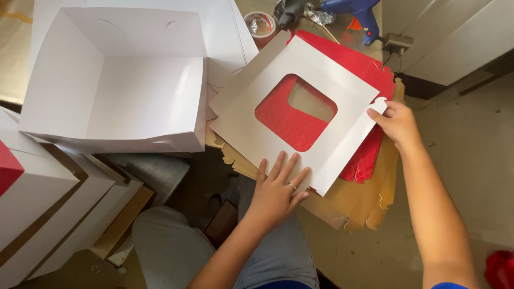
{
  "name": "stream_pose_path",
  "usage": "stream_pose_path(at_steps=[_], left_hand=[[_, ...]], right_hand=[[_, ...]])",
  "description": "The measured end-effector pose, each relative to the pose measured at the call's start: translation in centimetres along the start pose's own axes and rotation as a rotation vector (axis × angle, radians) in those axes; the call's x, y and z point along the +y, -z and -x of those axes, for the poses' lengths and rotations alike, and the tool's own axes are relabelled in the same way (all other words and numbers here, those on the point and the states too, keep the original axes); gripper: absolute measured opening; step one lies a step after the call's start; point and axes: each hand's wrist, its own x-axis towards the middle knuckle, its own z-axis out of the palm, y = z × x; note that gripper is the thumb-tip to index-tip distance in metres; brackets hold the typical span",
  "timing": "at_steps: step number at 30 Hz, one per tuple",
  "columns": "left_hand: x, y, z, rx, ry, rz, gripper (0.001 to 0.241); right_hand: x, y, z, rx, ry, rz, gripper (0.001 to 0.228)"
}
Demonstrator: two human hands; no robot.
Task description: Assemble a cardboard cake box and stack it with others.
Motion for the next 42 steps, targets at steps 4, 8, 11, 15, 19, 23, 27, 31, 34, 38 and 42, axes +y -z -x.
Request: stream_pose_path(at_steps=[4,8,11,15,19,23,27,31,34,38,42], left_hand=[[0.1,0.0,-0.1,-0.012,0.004,-0.002,0.055],[0.0,0.3,-0.2,-0.021,0.015,0.005,0.053],[0.0,0.0,-0.2,-0.01,0.017,0.007,0.052],[0.3,0.6,-0.1,-0.007,0.01,-0.014,0.05],[0.3,0.4,2.1,-0.01,-0.064,-0.005,0.048],[2.9,1.1,5.3,-0.113,-0.138,0.083,0.048],[4.1,1.1,6.0,-0.042,-0.12,0.135,0.053],[3.6,3.3,3.5,0.117,-0.066,-0.01,0.065],[1.8,2.1,3.5,0.055,-0.022,0.044,0.063],[0.9,1.4,3.9,-0.015,-0.023,0.078,0.057],[1.2,1.2,3.8,-0.015,0.009,0.108,0.056]], right_hand=[[-2.0,-0.9,2.1,-0.013,-0.01,-0.066,0.042],[-4.3,-1.4,5.4,0.143,0.246,0.526,0.028],[-5.0,-0.4,7.0,0.125,0.528,0.941,0.032],[-6.6,0.6,7.7,0.01,0.659,1.174,0.048],[-12.4,-0.4,6.8,-0.121,0.304,1.191,0.031],[-11.6,-2.2,3.3,0.039,0.312,1.095,0.034],[-6.5,-6.3,-2.6,-0.087,0.402,0.705,0.063],[-4.9,-10.2,-7.1,-0.002,0.246,0.678,0.074],[-5.5,-12.9,-8.1,0.008,0.076,0.62,0.066],[-5.8,-15.3,-7.2,0.046,0.248,0.671,0.058],[-6.7,-16.9,-5.1,0.289,0.352,0.576,0.057]])
